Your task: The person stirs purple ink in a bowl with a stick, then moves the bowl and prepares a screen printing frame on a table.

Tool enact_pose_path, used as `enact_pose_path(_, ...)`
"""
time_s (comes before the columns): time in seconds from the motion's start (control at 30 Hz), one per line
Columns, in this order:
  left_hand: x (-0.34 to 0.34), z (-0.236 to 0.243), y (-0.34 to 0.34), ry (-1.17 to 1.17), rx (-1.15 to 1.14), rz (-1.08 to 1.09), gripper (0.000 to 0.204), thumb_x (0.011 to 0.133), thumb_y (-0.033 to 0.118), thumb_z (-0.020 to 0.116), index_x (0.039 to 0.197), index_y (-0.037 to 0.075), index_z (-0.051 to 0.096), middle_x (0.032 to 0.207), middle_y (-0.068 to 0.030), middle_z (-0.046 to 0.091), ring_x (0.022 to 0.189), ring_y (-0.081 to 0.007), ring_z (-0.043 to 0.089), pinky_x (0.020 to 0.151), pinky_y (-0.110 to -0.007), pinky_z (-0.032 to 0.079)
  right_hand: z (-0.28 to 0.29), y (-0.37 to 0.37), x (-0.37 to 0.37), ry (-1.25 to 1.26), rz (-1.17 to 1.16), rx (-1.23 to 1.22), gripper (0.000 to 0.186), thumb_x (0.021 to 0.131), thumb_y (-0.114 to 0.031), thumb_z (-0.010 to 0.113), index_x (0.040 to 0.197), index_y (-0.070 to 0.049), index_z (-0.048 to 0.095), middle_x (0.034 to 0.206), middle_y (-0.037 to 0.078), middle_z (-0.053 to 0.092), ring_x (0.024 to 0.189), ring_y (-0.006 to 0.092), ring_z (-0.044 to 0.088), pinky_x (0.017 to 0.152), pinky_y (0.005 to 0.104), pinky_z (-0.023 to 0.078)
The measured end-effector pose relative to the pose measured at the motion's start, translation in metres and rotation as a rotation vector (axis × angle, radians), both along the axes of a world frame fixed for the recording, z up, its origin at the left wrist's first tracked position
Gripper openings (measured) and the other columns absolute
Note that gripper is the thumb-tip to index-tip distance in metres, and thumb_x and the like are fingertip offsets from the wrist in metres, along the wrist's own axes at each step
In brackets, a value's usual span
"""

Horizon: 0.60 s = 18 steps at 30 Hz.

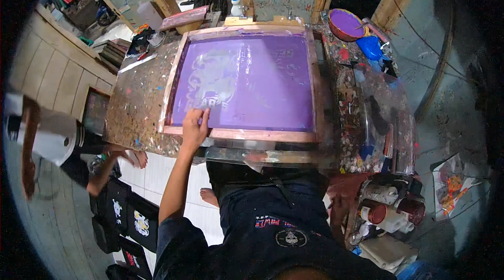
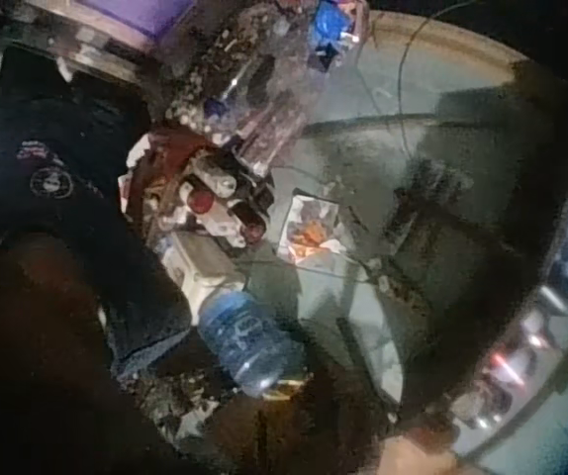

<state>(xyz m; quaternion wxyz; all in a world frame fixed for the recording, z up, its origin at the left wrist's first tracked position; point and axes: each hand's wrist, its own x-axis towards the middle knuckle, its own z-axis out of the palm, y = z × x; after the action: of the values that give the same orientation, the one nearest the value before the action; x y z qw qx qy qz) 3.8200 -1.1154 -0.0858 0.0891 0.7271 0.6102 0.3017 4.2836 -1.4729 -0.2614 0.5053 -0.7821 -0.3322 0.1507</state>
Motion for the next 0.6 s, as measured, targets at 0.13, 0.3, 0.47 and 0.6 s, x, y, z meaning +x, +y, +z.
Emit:
enact_pose_path(0.13,0.008,0.026,-0.003,0.127,0.058,-0.391,0.050,0.076,0.043,0.071,0.108,0.005,0.064,0.112,-0.0162,0.058,0.106,-0.0338,0.053,0.090,-0.044,0.041,0.013,-0.018,-0.007,0.069,-0.113,-0.299,0.019,0.092,-0.015,0.061,0.093,0.003,0.065,0.080,0.008,0.064,0.071,0.0128,0.058,0.064,0.0293,0.047)
enact_pose_path(0.3,0.012,0.024,0.004,0.236,0.016,-0.557,0.063,0.061,0.047,0.081,0.104,0.006,0.063,0.105,-0.0150,0.057,0.098,-0.0320,0.054,0.081,-0.042,0.043,0.023,0.003,-0.021,0.111,-0.191,-0.467,0.019,0.092,-0.016,0.061,0.093,0.003,0.065,0.079,0.008,0.064,0.071,0.0130,0.058,0.064,0.0297,0.047)
enact_pose_path(0.47,0.000,0.013,0.006,0.212,-0.068,-0.706,0.041,0.061,0.027,0.082,0.087,0.005,0.059,0.089,-0.0071,0.057,0.079,-0.0250,0.055,0.067,-0.036,0.044,0.027,0.067,-0.051,0.162,-0.173,-0.538,0.020,0.092,-0.016,0.061,0.092,0.003,0.065,0.079,0.008,0.064,0.071,0.0133,0.058,0.064,0.0302,0.047)
enact_pose_path(0.6,-0.004,0.019,0.013,0.219,-0.115,-0.733,0.041,0.062,0.025,0.081,0.089,0.005,0.058,0.088,-0.0064,0.057,0.077,-0.0241,0.055,0.066,-0.035,0.044,0.025,0.102,-0.075,0.206,-0.134,-0.566,0.020,0.091,-0.017,0.062,0.092,0.003,0.065,0.079,0.008,0.064,0.071,0.0136,0.058,0.064,0.0305,0.047)
